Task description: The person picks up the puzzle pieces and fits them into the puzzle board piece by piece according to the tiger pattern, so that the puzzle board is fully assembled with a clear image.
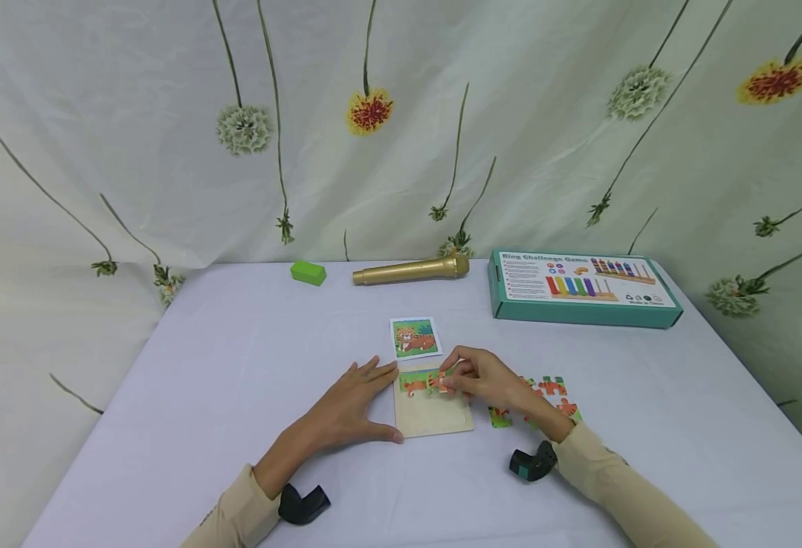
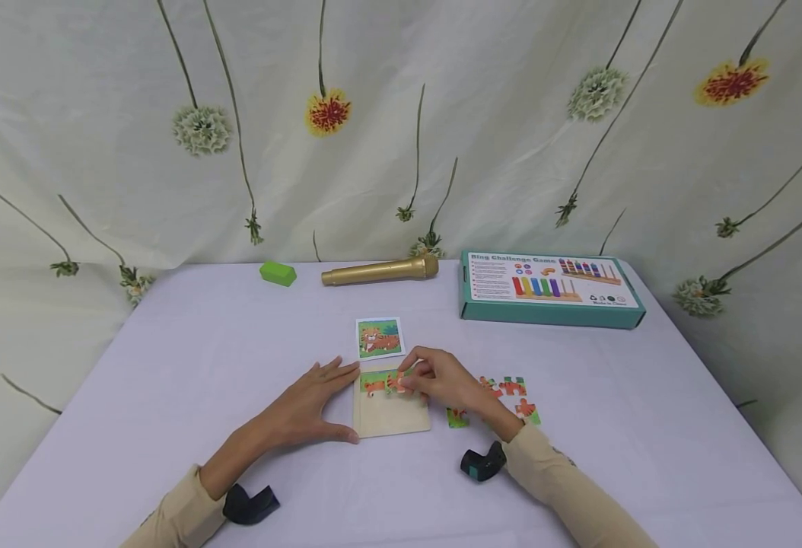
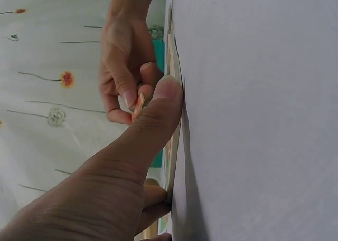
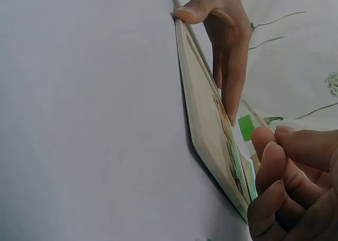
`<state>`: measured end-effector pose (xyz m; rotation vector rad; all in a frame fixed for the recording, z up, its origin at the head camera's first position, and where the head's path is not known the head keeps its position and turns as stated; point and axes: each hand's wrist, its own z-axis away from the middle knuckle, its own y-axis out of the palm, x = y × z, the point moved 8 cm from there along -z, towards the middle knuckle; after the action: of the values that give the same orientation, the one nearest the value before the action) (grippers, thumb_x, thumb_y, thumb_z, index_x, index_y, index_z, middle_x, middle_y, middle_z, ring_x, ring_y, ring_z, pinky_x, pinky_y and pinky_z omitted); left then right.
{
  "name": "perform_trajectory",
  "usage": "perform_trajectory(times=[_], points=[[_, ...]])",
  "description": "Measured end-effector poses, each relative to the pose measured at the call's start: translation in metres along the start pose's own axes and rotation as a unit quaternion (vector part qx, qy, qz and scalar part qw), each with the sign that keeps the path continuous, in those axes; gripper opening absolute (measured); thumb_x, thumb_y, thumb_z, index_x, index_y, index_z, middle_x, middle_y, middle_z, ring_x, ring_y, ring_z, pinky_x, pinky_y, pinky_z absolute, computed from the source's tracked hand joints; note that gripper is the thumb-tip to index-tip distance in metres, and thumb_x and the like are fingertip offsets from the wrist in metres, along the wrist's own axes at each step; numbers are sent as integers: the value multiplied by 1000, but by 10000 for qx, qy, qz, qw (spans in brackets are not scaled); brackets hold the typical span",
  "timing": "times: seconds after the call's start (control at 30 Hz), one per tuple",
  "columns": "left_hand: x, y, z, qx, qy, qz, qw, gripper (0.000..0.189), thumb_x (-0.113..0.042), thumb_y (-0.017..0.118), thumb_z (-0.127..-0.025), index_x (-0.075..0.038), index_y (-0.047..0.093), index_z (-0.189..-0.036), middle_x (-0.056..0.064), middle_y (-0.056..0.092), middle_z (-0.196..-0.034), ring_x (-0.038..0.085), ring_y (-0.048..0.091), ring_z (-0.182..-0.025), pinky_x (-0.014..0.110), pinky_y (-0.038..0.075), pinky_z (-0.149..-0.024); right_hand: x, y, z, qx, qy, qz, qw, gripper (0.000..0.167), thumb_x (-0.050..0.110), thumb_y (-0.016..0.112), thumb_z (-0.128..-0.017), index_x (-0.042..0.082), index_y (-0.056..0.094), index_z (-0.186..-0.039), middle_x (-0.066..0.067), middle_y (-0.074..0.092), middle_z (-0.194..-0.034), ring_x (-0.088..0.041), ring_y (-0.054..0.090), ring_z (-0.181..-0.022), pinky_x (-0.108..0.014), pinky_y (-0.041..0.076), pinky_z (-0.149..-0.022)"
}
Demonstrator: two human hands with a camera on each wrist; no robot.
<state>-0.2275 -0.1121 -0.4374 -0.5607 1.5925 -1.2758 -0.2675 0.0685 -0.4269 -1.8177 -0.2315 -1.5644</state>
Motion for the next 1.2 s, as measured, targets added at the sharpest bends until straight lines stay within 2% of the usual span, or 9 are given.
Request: perform_trajectory(times=[0.17, 0.6, 0.9, 1.2], points=[[0, 0, 0, -8, 61, 19, 10000, 106, -67, 76, -64, -10, 41, -146, 0, 35, -153, 27, 20, -146, 51, 15, -119, 2, 11, -2, 60, 91, -189, 9998, 18, 9, 62, -93, -2, 58, -106, -15, 69, -79, -11, 48, -49, -21, 44, -45], [1, -1, 0, -11, 118, 47, 9999, 106, -69, 73, -65, -10, 40, -146, 0, 34, -154, 26, 19, -146, 50, 13, -119, 8, 36, -8, 176, 283, -59, 9994, 12, 12, 65, -92, 5, 62, -101, -4, 71, -72, -8, 49, -40, -18, 41, -39], [1, -1, 1, -1, 89, 86, 9999, 107, -69, 74, -64, -10, 40, -146, -1, 35, -154, 26, 19, -146, 49, 14, -119, 7, 41, -9, 28, 526, 134, 9985, 9, 13, 66, -91, 8, 64, -98, -1, 69, -68, -8, 48, -37, -18, 39, -37], [0, -1, 1, -54, 113, 95, 9999, 105, -68, 75, -64, -11, 41, -146, -1, 36, -153, 26, 20, -146, 50, 15, -119, 8, 43, -10, -132, 532, 465, 9974, 6, 9, 64, -91, 7, 65, -97, 0, 65, -62, -7, 46, -35, -19, 40, -36]])
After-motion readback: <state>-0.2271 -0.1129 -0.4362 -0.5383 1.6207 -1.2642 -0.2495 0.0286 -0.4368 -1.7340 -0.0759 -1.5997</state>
